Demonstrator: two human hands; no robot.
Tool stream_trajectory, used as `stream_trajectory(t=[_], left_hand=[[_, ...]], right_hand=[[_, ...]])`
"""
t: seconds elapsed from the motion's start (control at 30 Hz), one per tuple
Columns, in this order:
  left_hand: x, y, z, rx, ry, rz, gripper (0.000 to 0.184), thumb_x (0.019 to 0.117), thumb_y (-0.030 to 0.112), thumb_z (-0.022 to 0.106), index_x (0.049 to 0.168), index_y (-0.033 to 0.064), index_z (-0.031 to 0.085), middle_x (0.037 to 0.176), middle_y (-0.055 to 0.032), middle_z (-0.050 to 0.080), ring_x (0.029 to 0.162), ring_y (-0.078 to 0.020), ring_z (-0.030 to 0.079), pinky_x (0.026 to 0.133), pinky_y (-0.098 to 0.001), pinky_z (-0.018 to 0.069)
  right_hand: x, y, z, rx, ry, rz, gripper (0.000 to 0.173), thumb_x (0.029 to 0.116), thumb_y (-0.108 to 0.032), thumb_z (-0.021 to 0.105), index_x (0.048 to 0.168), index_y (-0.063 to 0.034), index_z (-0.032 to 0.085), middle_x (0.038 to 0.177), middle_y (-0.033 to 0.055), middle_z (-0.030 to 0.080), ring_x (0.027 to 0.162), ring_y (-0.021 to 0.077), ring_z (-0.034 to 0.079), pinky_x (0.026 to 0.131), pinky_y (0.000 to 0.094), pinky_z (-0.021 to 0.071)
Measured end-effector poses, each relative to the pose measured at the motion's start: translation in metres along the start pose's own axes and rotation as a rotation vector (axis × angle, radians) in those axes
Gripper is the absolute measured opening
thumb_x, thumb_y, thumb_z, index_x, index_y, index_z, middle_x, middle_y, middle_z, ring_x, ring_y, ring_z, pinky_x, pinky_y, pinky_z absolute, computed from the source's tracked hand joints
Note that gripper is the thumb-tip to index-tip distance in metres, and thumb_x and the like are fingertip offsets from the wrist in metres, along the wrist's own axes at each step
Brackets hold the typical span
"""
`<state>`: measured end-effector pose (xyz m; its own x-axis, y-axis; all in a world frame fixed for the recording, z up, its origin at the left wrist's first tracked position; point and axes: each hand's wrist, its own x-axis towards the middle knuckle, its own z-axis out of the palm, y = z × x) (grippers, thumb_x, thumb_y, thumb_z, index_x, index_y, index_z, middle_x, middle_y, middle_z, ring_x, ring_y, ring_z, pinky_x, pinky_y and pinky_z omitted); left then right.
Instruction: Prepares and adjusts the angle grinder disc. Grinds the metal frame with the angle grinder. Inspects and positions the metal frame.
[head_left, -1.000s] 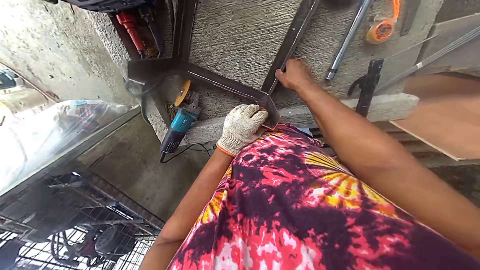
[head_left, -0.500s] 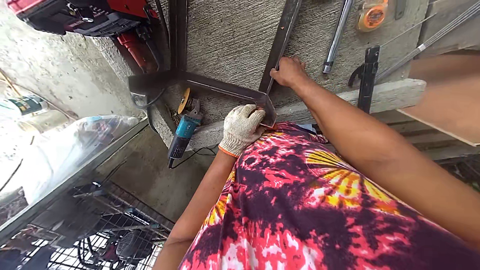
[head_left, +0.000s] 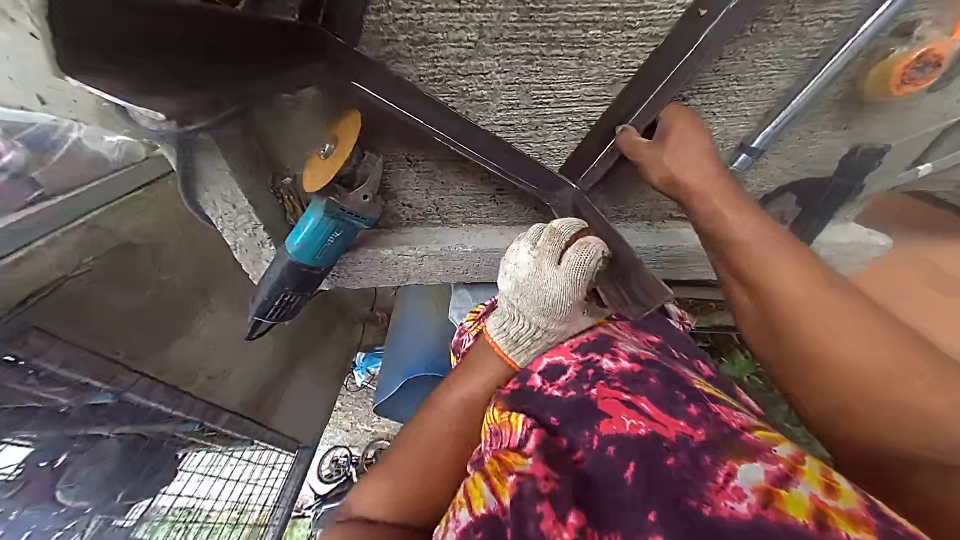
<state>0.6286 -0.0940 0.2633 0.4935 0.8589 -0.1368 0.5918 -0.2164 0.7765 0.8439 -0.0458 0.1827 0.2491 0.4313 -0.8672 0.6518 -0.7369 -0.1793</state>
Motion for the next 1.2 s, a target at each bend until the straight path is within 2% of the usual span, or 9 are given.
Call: stream_trajectory(t=[0.13,0.23,0.47,0.6,0.7,0.8,0.9,1.0,1.2], left_hand=[[-0.002,-0.009,0.016,-0.057,0.066,-0.017,0.014,0.0847,0.025,0.069,0.086,0.0115,0.069,0.096,-0.0126,0.072,0.091,-0.0269,0.069,0.076,-0.0390,0.0572],[-0.002,-0.014,0.025,-0.099,0.113,-0.033,0.012,0.0859,0.024,0.067,0.084,0.0120,0.066,0.093,-0.0112,0.069,0.090,-0.0257,0.068,0.076,-0.0368,0.0556],[-0.008,-0.009,0.049,-0.128,0.148,-0.442,0.047,0.0760,0.041,0.082,0.106,0.0079,0.067,0.114,-0.0177,0.065,0.108,-0.0275,0.065,0.087,-0.0394,0.0566],[-0.005,-0.012,0.049,-0.132,0.164,-0.499,0.080,0.0734,0.051,0.085,0.140,0.0208,0.052,0.161,-0.0254,0.029,0.147,-0.0358,0.036,0.113,-0.0498,0.0421],[-0.002,-0.012,0.043,-0.077,0.093,-0.540,0.103,0.0693,0.055,0.084,0.155,0.0200,0.039,0.165,-0.0339,0.011,0.154,-0.0483,0.016,0.117,-0.0606,0.0338],[0.000,-0.008,0.039,-0.023,0.013,-0.592,0.112,0.0654,0.054,0.082,0.160,0.0196,0.033,0.164,-0.0362,0.010,0.147,-0.0534,0.027,0.095,-0.0582,0.0515],[0.002,-0.009,0.035,-0.070,-0.042,-0.587,0.111,0.0675,0.050,0.083,0.160,0.0202,0.031,0.166,-0.0340,0.008,0.149,-0.0501,0.027,0.101,-0.0571,0.0503],[0.003,-0.010,0.035,-0.068,-0.079,-0.596,0.105,0.0683,0.046,0.083,0.159,0.0220,0.036,0.165,-0.0320,0.015,0.142,-0.0460,0.040,0.094,-0.0534,0.0545],[0.006,-0.010,0.033,-0.031,-0.103,-0.586,0.106,0.0656,0.048,0.081,0.158,0.0181,0.039,0.162,-0.0357,0.021,0.138,-0.0505,0.043,0.089,-0.0545,0.0551]], right_hand=[[-0.004,-0.005,-0.003,0.040,0.017,0.021,0.040,0.0993,-0.038,0.061,0.109,-0.0004,0.067,0.103,0.0205,0.069,0.107,0.0390,0.064,0.092,0.0647,0.0456],[-0.004,0.001,0.002,0.078,0.045,-0.039,0.029,0.1001,-0.033,0.061,0.104,-0.0054,0.067,0.087,0.0094,0.067,0.082,0.0221,0.066,0.076,0.0506,0.0507],[-0.006,0.000,0.001,0.084,0.041,-0.044,0.022,0.1018,-0.030,0.061,0.099,-0.0092,0.066,0.077,0.0000,0.061,0.068,0.0082,0.059,0.066,0.0357,0.0497],[-0.004,0.005,0.002,0.091,0.050,-0.083,0.021,0.1007,-0.032,0.060,0.100,-0.0111,0.066,0.077,-0.0021,0.062,0.067,0.0050,0.060,0.066,0.0326,0.0515],[-0.005,0.007,0.003,0.114,0.031,-0.095,0.022,0.1011,-0.033,0.060,0.104,-0.0118,0.065,0.080,-0.0037,0.064,0.070,0.0020,0.062,0.069,0.0296,0.0531],[-0.007,0.007,0.002,0.121,0.033,-0.107,0.022,0.1012,-0.031,0.059,0.105,-0.0106,0.065,0.081,-0.0040,0.062,0.070,0.0012,0.060,0.069,0.0287,0.0525],[-0.007,0.007,0.002,0.111,0.039,-0.119,0.024,0.1010,-0.032,0.059,0.106,-0.0100,0.064,0.082,-0.0033,0.062,0.070,0.0016,0.060,0.069,0.0293,0.0520],[-0.007,0.007,0.002,0.110,0.046,-0.120,0.024,0.1016,-0.032,0.059,0.106,-0.0098,0.064,0.081,-0.0040,0.061,0.069,0.0005,0.059,0.069,0.0276,0.0515],[-0.006,0.009,0.003,0.106,0.059,-0.114,0.025,0.1004,-0.033,0.059,0.104,-0.0093,0.064,0.081,-0.0034,0.060,0.070,0.0019,0.058,0.069,0.0300,0.0506]])
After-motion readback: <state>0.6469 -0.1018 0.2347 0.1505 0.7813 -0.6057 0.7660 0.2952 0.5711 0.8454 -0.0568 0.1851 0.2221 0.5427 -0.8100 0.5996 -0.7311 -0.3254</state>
